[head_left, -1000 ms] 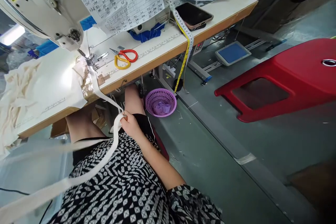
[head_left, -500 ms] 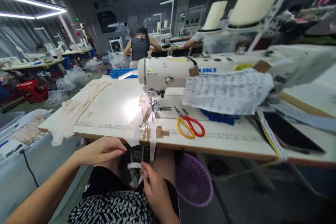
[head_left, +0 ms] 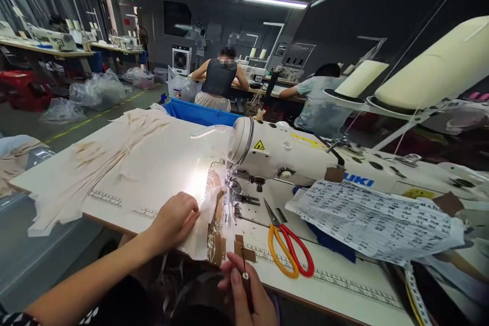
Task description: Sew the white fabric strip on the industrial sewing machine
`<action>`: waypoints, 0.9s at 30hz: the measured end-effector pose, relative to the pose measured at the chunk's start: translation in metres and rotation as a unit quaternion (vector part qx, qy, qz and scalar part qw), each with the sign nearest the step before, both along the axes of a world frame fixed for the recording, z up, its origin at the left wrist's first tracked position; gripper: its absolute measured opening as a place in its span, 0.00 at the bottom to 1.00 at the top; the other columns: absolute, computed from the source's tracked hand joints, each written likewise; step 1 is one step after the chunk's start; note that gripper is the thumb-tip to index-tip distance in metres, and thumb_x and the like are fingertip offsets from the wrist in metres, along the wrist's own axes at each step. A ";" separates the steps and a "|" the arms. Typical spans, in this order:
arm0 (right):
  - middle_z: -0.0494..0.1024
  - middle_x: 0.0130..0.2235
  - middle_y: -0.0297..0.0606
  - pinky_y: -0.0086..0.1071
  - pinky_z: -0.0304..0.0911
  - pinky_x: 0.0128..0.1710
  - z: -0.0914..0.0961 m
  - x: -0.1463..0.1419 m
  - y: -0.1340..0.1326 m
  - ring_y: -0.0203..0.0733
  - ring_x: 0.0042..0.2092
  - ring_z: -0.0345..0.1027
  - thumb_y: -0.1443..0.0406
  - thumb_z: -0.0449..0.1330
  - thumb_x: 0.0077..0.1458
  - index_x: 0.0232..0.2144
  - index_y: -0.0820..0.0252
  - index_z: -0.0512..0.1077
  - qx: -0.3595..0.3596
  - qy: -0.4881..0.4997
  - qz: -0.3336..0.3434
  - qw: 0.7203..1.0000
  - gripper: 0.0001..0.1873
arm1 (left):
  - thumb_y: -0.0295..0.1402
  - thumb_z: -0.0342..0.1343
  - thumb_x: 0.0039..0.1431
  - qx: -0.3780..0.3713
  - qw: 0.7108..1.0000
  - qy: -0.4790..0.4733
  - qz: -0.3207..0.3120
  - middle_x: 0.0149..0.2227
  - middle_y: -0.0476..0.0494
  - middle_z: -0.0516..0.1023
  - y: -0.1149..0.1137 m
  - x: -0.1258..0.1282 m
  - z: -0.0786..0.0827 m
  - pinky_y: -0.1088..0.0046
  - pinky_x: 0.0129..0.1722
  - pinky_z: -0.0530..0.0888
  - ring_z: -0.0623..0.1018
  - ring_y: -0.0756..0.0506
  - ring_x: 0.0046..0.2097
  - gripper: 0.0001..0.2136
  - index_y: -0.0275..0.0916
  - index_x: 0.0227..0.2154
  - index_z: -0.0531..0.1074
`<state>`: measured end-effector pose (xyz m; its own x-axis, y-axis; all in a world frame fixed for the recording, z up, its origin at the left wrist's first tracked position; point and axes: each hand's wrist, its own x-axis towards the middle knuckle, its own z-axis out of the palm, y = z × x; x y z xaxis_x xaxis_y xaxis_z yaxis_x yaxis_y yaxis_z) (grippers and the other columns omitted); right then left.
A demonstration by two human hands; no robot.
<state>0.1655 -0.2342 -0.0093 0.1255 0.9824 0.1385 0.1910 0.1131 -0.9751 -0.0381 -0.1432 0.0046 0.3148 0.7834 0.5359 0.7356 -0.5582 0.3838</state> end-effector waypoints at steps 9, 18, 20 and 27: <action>0.75 0.52 0.45 0.40 0.71 0.50 0.020 0.004 0.063 0.49 0.51 0.72 0.48 0.56 0.60 0.58 0.53 0.67 -0.106 0.138 0.063 0.983 0.28 | 0.30 0.46 0.67 0.014 0.971 0.118 -0.208 0.27 0.51 0.75 0.007 0.011 0.051 0.71 0.20 0.61 0.72 0.50 0.23 0.08 0.38 0.33 0.67; 0.78 0.47 0.40 0.31 0.71 0.42 -0.001 -0.001 0.072 0.44 0.43 0.74 0.47 0.57 0.58 0.45 0.56 0.74 -0.128 0.051 0.027 0.990 0.23 | 0.32 0.61 0.57 -0.133 0.901 0.175 -0.375 0.25 0.52 0.77 0.015 0.030 0.064 0.73 0.20 0.63 0.72 0.50 0.23 0.05 0.38 0.33 0.71; 0.79 0.44 0.39 0.29 0.69 0.42 0.007 -0.006 0.068 0.43 0.42 0.73 0.48 0.56 0.59 0.43 0.56 0.74 -0.099 -0.004 0.013 0.995 0.21 | 0.29 0.57 0.60 -0.160 0.912 0.148 -0.348 0.23 0.53 0.75 0.031 0.016 0.065 0.75 0.22 0.64 0.71 0.51 0.22 0.01 0.39 0.32 0.71; 0.79 0.40 0.35 0.27 0.64 0.44 0.022 -0.026 0.073 0.40 0.42 0.72 0.56 0.54 0.62 0.41 0.53 0.76 -0.002 -0.084 0.037 0.996 0.13 | 0.23 0.51 0.57 -0.110 0.964 0.193 -0.146 0.40 0.43 0.76 0.098 0.010 0.037 0.72 0.33 0.69 0.73 0.46 0.38 0.09 0.37 0.40 0.70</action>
<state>0.1392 -0.1610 0.0131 0.0277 0.9887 0.1475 0.3430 0.1292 -0.9304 -0.0285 -0.0457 0.0411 0.6816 0.7128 0.1653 0.6717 -0.6991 0.2452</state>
